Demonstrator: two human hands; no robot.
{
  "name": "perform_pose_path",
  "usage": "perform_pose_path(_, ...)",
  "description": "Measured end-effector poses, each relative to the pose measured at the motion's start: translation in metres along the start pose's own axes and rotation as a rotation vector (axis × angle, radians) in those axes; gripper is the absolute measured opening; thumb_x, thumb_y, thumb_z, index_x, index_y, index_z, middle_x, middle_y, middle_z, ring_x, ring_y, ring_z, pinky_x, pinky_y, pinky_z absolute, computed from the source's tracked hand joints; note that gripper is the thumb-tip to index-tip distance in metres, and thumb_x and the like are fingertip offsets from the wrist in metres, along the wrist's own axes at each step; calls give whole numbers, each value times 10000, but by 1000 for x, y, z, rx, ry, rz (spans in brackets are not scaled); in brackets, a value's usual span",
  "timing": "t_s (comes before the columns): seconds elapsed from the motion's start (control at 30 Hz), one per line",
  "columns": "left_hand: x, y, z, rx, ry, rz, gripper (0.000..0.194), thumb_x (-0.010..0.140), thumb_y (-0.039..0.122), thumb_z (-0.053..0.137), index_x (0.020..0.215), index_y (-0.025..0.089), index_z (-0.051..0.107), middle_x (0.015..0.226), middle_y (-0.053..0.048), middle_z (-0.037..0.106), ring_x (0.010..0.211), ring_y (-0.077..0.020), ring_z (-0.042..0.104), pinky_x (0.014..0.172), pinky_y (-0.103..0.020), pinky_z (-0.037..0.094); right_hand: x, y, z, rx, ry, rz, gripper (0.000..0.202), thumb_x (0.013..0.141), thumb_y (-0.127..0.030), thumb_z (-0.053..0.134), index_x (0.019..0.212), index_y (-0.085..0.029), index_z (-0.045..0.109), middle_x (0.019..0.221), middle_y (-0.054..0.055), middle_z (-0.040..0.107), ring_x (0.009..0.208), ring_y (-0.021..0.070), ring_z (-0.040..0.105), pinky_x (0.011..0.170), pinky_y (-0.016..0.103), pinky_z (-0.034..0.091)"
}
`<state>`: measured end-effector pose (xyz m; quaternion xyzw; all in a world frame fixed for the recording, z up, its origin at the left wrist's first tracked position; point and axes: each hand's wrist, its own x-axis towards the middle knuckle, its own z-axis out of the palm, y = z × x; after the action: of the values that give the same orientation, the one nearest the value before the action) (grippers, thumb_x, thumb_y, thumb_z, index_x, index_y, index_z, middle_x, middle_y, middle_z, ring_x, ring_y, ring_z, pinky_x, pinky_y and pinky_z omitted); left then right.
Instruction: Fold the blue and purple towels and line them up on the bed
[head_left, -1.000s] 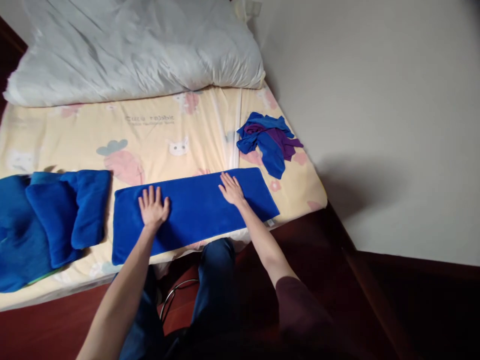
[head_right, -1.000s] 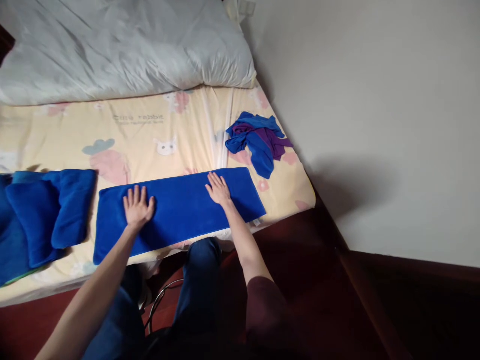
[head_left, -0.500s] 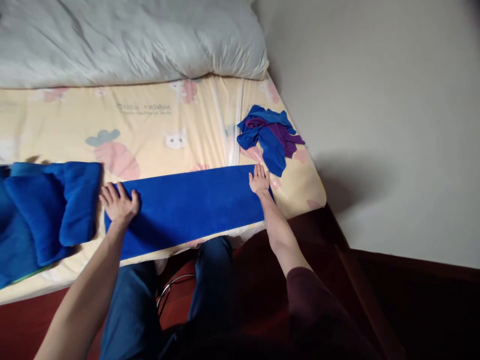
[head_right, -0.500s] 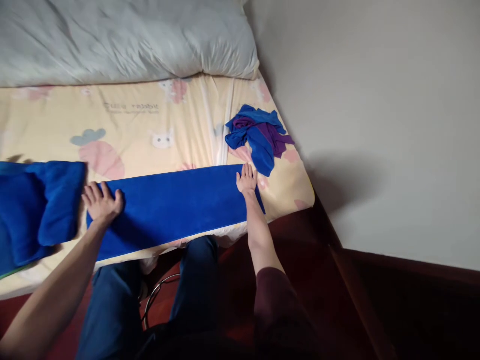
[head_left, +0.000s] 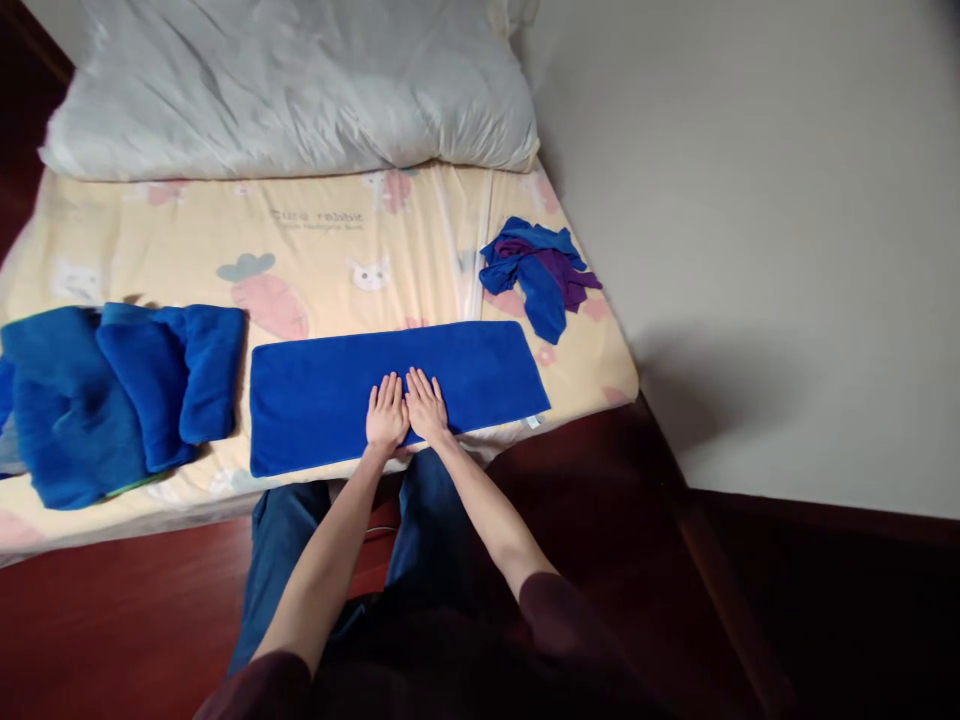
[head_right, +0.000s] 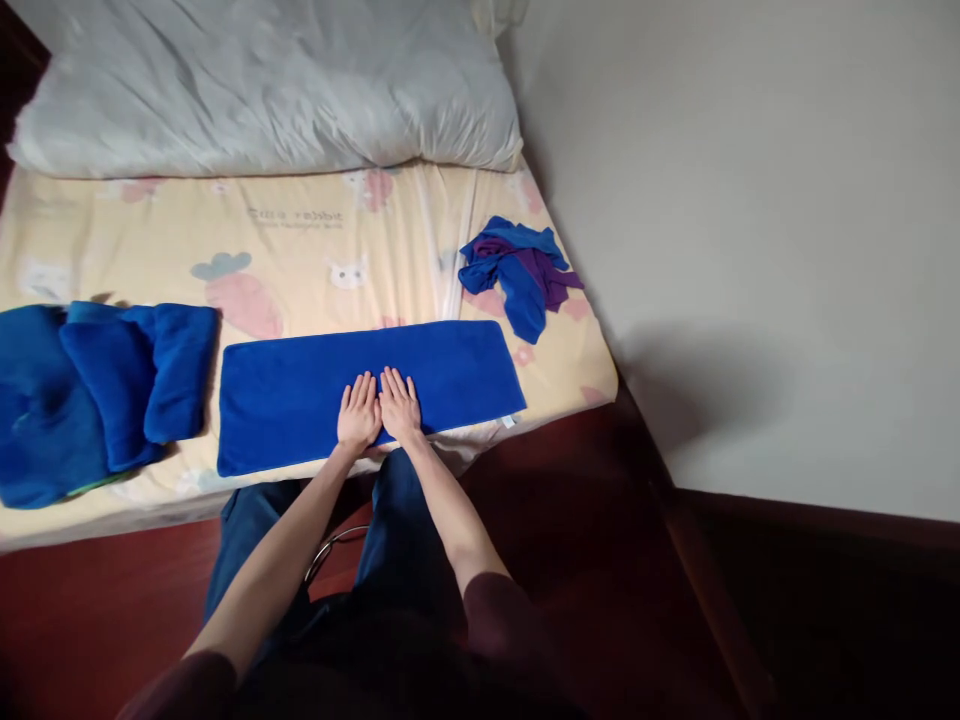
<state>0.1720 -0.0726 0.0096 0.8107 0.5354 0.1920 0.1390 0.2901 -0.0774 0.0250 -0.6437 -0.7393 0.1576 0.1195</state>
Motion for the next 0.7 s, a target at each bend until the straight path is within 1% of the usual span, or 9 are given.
perform_pose_path(0.07,-4,-14,-13,2,9,8,622,1021,315,303,1606,110,349,1675,-154,303,1585,-289,223,1288,-543,177,1,14,-9,-16,3,-28,597,1085,-352,278,1644,-144,265,1719,61,189,1610,190,121,1319,462,86)
perform_pose_path(0.13,-14,-35,-32,5,31,-34,627,1015,337,331,1610,139,350,1687,-143,278,1589,-295,208,1286,-558,166,-4,40,-23,-23,13,-23,615,1083,-422,309,1637,-157,288,1718,60,201,1608,190,135,1318,449,74)
perform_pose_path(0.2,-31,-63,-55,18,60,-114,643,1005,347,349,1617,152,333,1698,-145,251,1593,-308,189,1278,-589,156,-15,80,-40,-36,27,52,631,1081,-454,308,1636,-155,292,1717,71,209,1608,200,137,1315,456,65)
perform_pose_path(0.3,-61,-110,-87,51,128,-238,674,989,366,364,1619,132,317,1701,-168,235,1590,-330,183,1269,-612,155,-39,156,-69,-75,73,298,652,1077,-456,274,1638,-124,271,1719,100,205,1609,221,127,1308,481,65)
perform_pose_path(0.37,-77,-135,-101,63,170,-278,697,976,368,386,1616,102,316,1694,-191,246,1586,-343,190,1274,-602,162,-56,201,-85,-95,104,451,661,1076,-451,248,1646,-116,237,1722,110,193,1606,212,136,1307,480,73)
perform_pose_path(0.43,-86,-151,-108,83,189,-311,705,967,357,402,1619,105,309,1689,-186,265,1578,-346,219,1274,-592,189,-69,231,-93,-127,123,482,672,1075,-453,234,1650,-106,212,1725,105,189,1604,186,139,1312,435,71)
perform_pose_path(0.53,-88,-154,-109,106,183,-354,710,959,333,414,1629,136,290,1696,-152,268,1568,-350,248,1272,-592,211,-80,248,-93,-184,170,454,676,1077,-460,201,1654,-107,204,1724,93,205,1601,161,142,1313,394,63)
perform_pose_path(0.63,-86,-149,-107,96,148,-382,725,949,323,420,1628,108,284,1701,-161,249,1574,-352,223,1278,-579,188,-84,248,-88,-238,209,437,675,1078,-465,160,1656,-118,206,1720,84,226,1600,156,142,1313,397,59)
perform_pose_path(0.7,-85,-149,-105,80,153,-385,727,948,331,412,1621,84,293,1699,-169,249,1581,-342,206,1285,-557,165,-84,246,-86,-268,200,435,680,1077,-460,134,1658,-110,193,1721,87,219,1603,158,127,1312,409,63)
